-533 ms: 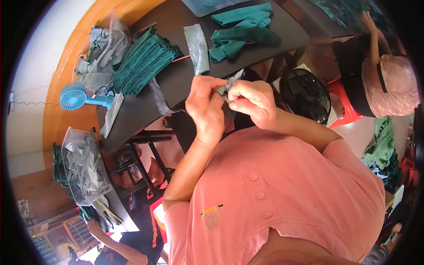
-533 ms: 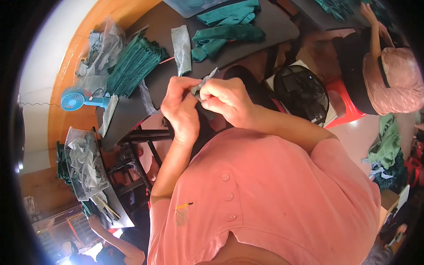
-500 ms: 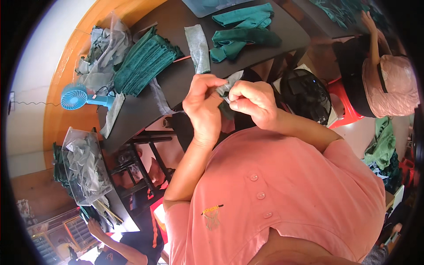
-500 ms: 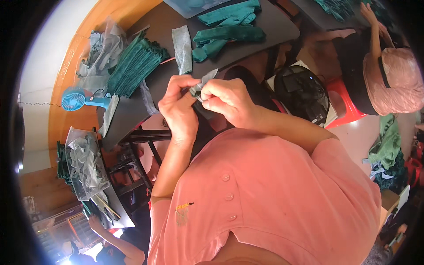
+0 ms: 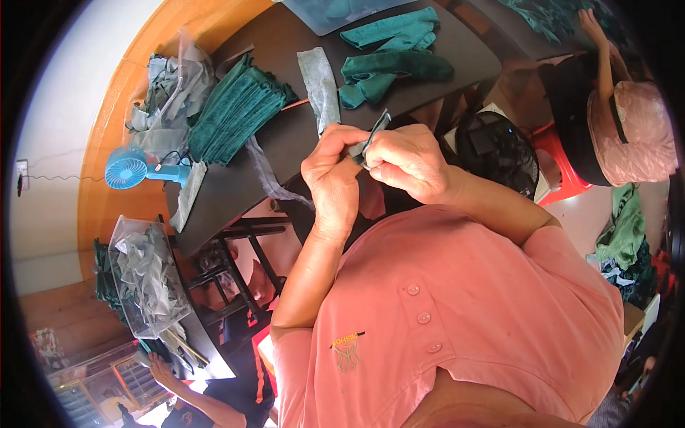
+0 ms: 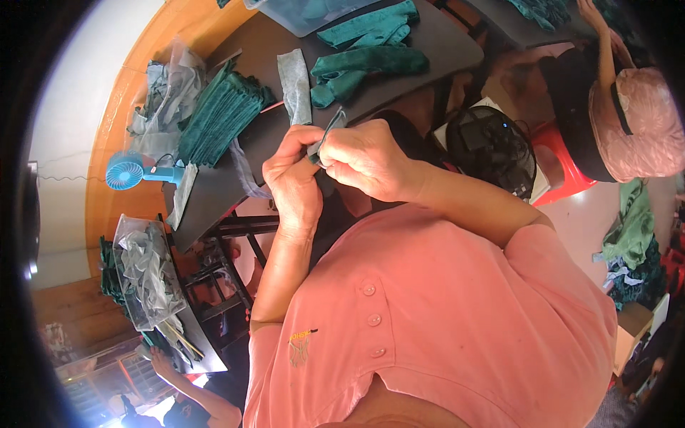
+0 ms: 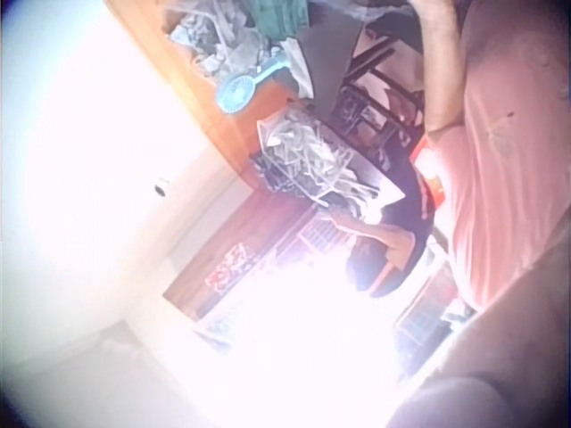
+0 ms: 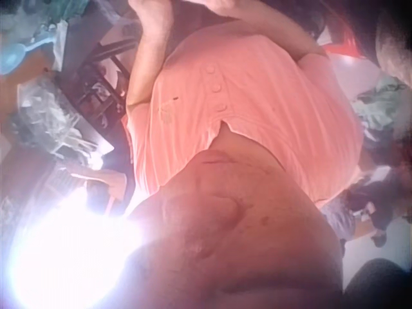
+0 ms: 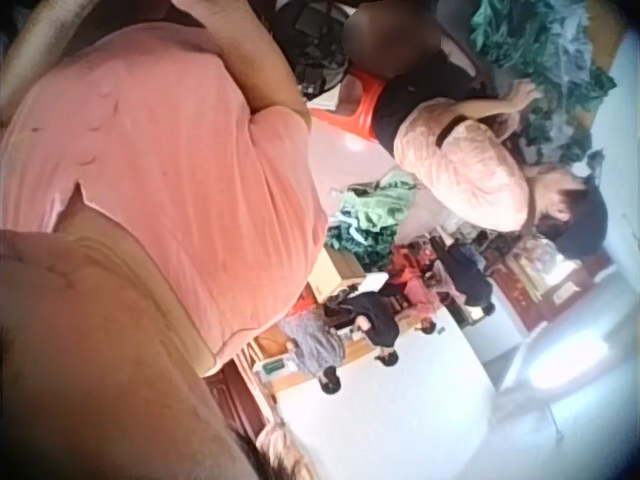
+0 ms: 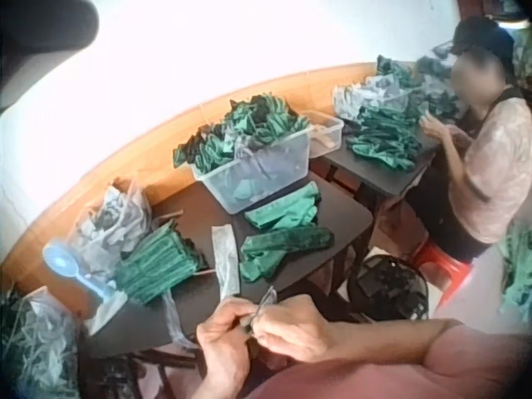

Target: The recorder is manually turning small green fabric pieces inside out and sorting them on a table.

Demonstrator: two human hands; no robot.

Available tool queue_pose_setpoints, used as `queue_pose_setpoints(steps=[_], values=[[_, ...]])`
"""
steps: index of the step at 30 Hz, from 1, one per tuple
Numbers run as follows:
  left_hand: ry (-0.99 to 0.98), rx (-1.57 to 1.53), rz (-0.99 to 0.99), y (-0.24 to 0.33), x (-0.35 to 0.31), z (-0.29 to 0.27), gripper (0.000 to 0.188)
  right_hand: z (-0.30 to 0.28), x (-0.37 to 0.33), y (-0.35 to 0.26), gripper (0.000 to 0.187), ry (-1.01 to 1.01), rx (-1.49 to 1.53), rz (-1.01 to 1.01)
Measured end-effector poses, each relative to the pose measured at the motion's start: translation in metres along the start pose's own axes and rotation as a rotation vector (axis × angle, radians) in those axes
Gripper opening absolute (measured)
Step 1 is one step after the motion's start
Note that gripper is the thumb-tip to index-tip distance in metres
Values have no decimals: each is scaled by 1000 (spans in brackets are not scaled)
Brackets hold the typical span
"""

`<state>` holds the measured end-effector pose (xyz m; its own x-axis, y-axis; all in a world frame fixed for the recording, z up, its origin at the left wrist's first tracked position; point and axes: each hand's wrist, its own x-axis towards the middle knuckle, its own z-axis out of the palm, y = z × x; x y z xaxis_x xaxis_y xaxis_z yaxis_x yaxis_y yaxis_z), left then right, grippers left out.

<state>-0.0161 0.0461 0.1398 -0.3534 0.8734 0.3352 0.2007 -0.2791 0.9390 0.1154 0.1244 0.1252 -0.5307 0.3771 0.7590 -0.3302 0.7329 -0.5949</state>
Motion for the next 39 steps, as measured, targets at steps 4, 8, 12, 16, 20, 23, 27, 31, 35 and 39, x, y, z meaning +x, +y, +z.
queue_pose_setpoints(steps=[4,8,12,16,20,23,27,31,35,39], values=[[58,-4,98,-1,-6,1,20,0,1,-1,8,-17,20,-28],[79,236,259,-13,-10,0,28,-1,-8,1,10,-55,95,85],[-24,384,331,-7,-4,6,43,-6,-7,3,10,-110,140,167],[139,-44,86,-7,0,2,35,-5,2,-2,7,-62,207,226],[263,-145,10,-7,1,1,30,6,3,2,11,105,103,288],[273,-195,0,-7,-1,10,31,14,5,9,16,165,-140,140],[240,-27,50,-5,-2,5,29,12,13,16,16,184,-238,-22],[256,137,199,-9,0,-1,32,9,10,6,7,77,6,96],[115,70,186,-6,-5,2,31,-1,12,10,6,88,115,269],[60,265,235,-10,-2,1,27,-8,18,8,6,47,67,150]])
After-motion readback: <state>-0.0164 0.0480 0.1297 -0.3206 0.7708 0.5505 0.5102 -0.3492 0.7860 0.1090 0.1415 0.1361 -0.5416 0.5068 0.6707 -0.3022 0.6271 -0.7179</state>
